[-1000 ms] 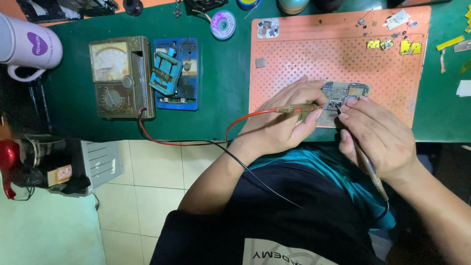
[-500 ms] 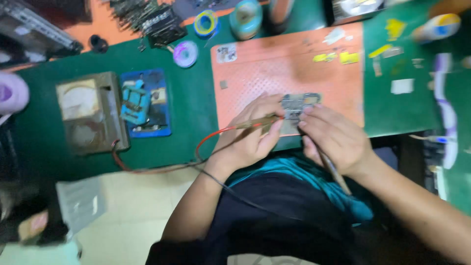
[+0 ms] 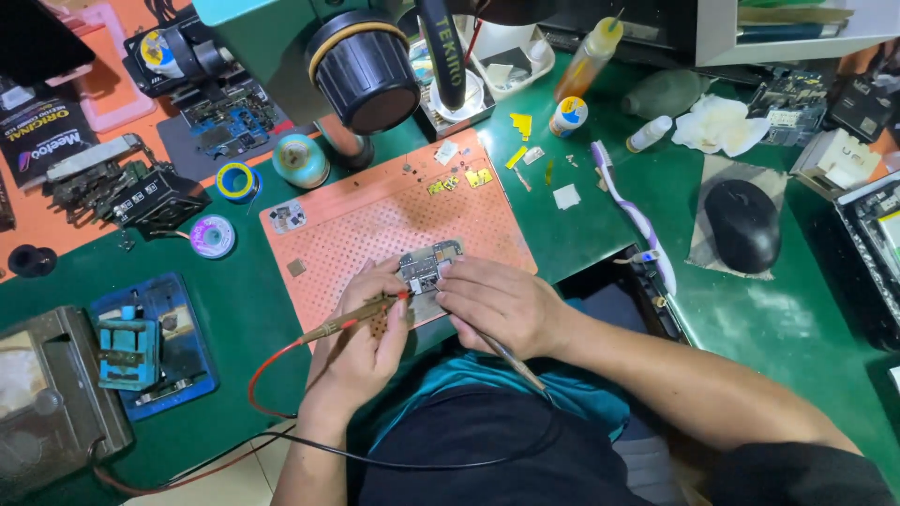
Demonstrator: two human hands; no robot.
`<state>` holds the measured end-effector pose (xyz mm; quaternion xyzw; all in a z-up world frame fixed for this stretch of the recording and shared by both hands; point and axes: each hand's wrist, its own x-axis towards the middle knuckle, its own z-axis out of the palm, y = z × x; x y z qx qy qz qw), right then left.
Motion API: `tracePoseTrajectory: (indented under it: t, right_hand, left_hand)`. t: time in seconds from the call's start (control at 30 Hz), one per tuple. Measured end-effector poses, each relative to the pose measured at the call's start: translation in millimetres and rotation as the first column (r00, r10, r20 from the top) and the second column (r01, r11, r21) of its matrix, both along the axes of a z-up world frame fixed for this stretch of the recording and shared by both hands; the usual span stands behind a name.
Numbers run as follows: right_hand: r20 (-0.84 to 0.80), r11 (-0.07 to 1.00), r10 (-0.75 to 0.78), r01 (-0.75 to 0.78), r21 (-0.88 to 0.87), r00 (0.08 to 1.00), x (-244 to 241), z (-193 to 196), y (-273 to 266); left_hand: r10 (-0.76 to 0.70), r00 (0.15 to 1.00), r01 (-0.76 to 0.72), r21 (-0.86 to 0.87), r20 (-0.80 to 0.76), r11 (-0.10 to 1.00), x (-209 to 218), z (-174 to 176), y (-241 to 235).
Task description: The person removes a motherboard from a smartphone chassis and places it on a work mat. They then use a multimeter to test electrical continuity on the motherboard's components.
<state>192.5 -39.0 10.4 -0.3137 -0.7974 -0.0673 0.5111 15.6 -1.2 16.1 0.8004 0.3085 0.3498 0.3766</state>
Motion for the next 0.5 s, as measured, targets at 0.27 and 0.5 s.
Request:
tracePoseTrajectory:
  t: [0.27,0.5]
  right_hand:
    - [0.004,1.0,0.01,-0.009,-0.017,1.0,0.5,-1.8,-0.9]
    - [0.01,1.0,0.009,-0.009,-0.027,1.0,-0.1,-0.7,-0.5]
  left_hand:
    - [0.022,1.0,-0.022,0.018,0.0,1.0,-0.3,-2.3,-0.6]
    - [0.02,1.0,-0.02,0.023,0.007,1.0,-0.3,-2.0,-0.3]
